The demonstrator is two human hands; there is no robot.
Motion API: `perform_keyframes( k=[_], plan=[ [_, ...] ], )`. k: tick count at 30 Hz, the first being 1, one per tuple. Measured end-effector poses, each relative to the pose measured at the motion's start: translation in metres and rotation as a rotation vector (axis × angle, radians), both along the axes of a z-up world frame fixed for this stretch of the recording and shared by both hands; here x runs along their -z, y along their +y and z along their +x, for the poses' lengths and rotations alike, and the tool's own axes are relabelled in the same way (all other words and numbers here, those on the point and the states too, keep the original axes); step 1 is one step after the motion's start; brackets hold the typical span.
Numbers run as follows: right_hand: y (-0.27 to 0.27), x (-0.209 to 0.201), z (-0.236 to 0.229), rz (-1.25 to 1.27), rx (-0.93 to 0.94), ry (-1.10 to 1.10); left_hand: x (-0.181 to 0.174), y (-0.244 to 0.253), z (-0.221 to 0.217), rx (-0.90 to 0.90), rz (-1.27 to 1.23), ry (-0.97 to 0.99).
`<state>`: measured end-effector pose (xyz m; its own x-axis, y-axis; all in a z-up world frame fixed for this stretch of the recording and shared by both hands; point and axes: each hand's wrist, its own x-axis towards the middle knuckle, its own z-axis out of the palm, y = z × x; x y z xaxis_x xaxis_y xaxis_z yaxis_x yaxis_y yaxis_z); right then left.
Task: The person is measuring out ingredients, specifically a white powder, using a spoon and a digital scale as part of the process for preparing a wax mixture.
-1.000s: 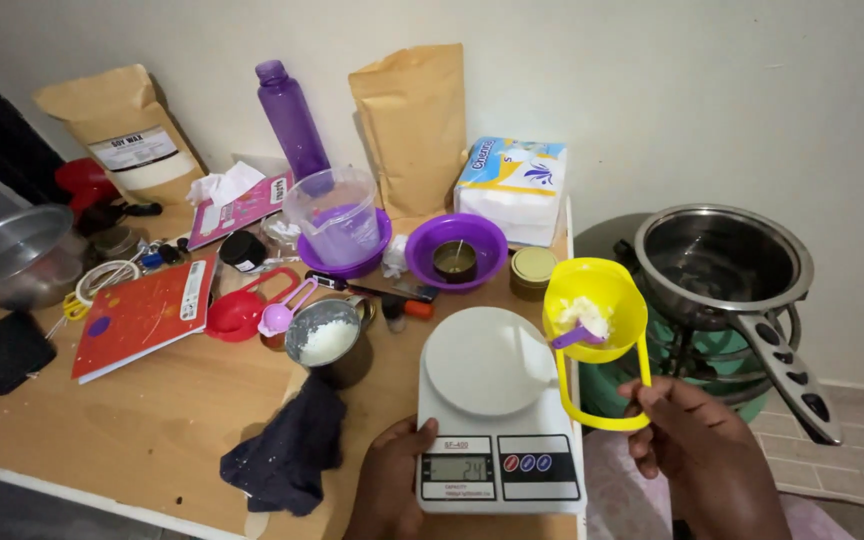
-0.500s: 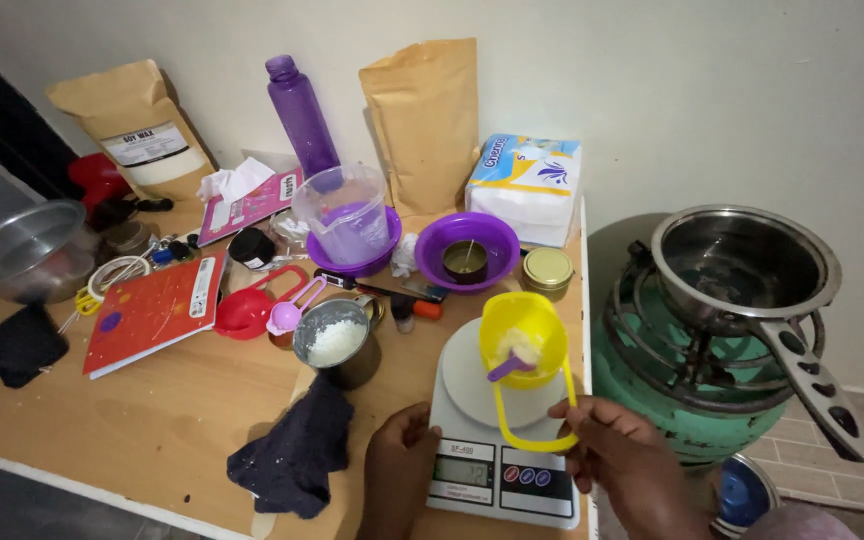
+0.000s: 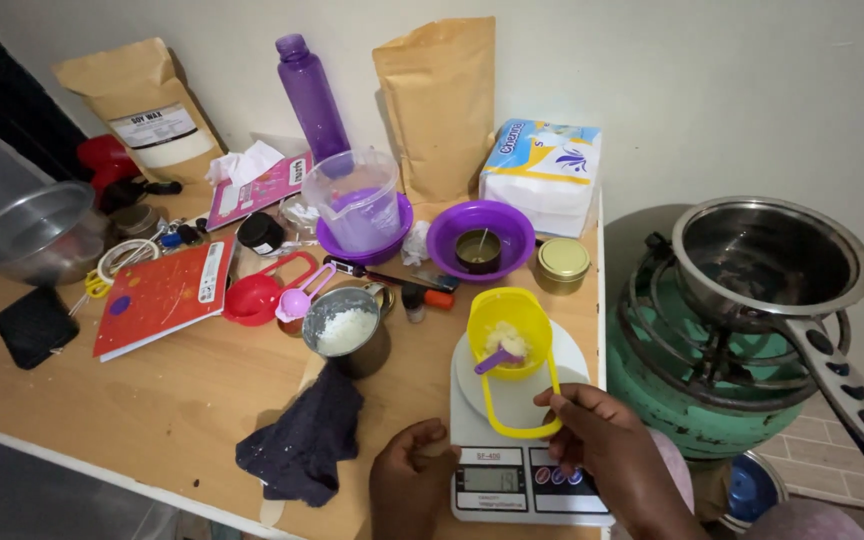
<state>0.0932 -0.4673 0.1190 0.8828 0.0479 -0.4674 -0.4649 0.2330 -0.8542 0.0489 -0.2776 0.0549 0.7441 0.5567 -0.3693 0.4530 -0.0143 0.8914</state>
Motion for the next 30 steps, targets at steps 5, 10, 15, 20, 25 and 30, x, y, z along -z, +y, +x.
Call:
perform_keyframes(
  k=[5, 10, 15, 20, 25, 30],
  plan=[
    [-0.003, -0.02, -0.005, -0.172, -0.011, 0.033, 0.006, -0.003, -0.002, -0.007, 0.021, -0.049],
    [-0.026, 0.003, -0.004, -0.477, 0.179, -0.174, 0.008, -0.005, -0.003, -0.063, -0.021, -0.044],
    [-0.018, -0.014, -0.002, -0.567, -0.074, 0.034, 0.016, -0.009, -0.002, -0.136, -0.128, -0.149],
    [-0.011, -0.007, 0.003, -0.432, -0.001, -0.111, -0.016, -0.011, -0.005, -0.143, -0.104, -0.071],
    [-0.009, -0.023, -0.001, -0.416, 0.003, -0.052, -0.024, -0.003, 0.002, -0.05, 0.032, -0.025],
    [-0.018, 0.013, -0.015, -0.501, 0.038, -0.313, -0.038, 0.004, 0.028, -0.022, 0.384, -0.147]
  ],
)
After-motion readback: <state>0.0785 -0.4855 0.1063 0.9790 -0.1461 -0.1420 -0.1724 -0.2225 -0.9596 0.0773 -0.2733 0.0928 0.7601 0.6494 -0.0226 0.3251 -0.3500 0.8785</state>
